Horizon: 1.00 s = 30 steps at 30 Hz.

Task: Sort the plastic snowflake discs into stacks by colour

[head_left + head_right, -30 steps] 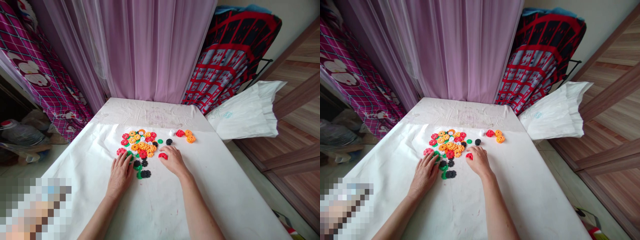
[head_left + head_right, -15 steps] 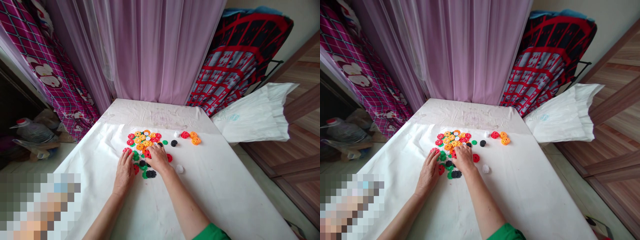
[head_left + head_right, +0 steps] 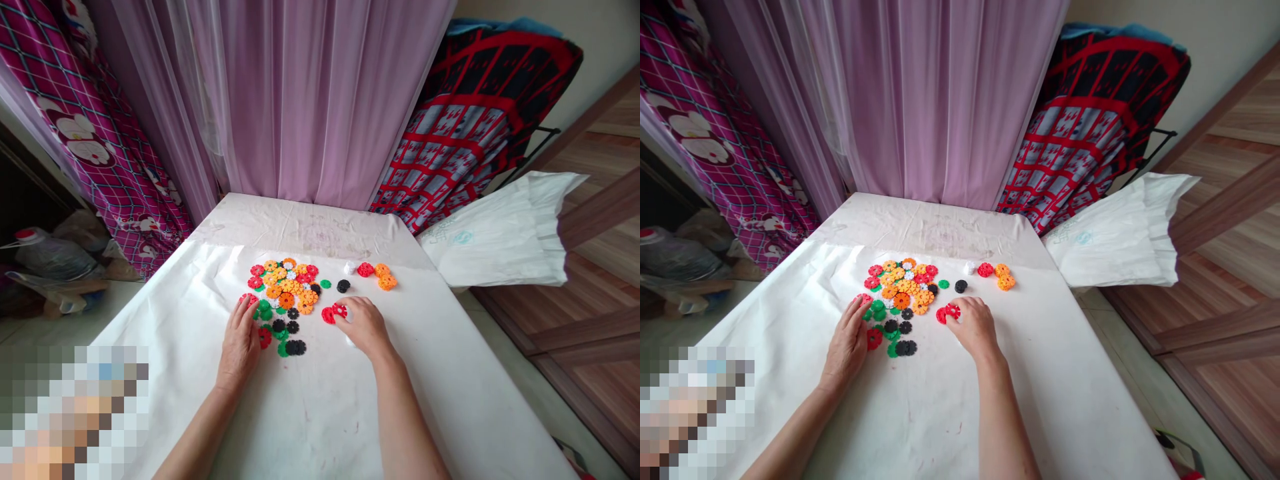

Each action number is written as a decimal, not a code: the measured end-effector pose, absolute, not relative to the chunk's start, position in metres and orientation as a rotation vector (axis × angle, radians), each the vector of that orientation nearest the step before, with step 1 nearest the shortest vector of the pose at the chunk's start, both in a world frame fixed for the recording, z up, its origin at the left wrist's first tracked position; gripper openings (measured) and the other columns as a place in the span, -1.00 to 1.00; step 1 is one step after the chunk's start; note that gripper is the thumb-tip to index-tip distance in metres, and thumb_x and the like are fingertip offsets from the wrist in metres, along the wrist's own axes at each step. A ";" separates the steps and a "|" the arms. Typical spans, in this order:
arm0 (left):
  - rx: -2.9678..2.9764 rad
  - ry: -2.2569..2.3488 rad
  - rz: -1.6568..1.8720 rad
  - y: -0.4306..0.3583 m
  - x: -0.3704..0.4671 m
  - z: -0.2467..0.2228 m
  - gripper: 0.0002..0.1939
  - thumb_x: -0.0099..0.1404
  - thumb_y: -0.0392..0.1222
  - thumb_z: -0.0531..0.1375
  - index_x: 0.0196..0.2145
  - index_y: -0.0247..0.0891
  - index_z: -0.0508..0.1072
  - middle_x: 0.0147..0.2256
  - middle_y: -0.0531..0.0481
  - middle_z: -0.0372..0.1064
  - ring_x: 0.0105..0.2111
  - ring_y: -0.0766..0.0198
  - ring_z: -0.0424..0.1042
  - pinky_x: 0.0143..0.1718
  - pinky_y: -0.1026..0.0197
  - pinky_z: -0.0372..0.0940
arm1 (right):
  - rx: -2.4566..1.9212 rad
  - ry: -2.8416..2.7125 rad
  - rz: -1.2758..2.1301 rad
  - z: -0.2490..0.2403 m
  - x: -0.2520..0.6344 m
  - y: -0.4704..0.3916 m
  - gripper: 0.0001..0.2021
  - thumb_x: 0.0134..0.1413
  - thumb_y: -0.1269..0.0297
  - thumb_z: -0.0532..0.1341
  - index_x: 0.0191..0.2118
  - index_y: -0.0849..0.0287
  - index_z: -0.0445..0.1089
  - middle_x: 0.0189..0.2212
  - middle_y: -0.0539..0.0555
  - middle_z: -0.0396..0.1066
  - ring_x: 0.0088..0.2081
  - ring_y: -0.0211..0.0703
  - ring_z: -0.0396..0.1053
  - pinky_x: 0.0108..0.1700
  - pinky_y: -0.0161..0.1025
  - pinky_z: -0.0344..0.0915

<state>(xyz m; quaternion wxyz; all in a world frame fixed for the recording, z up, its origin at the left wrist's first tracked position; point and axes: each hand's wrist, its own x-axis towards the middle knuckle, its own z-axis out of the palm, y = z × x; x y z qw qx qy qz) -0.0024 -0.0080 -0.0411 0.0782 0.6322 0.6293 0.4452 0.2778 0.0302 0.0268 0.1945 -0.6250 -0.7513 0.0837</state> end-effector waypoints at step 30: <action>0.416 1.088 1.665 -0.008 -0.042 -0.003 -0.42 0.33 0.23 0.02 0.16 -0.11 0.35 0.30 -0.18 0.17 0.23 0.09 0.28 0.27 -0.07 0.18 | -1.130 -2.547 0.399 0.015 0.147 0.001 -0.70 0.14 0.21 0.29 0.00 0.04 0.39 0.00 0.03 0.47 0.08 -0.06 0.25 0.06 -0.08 0.15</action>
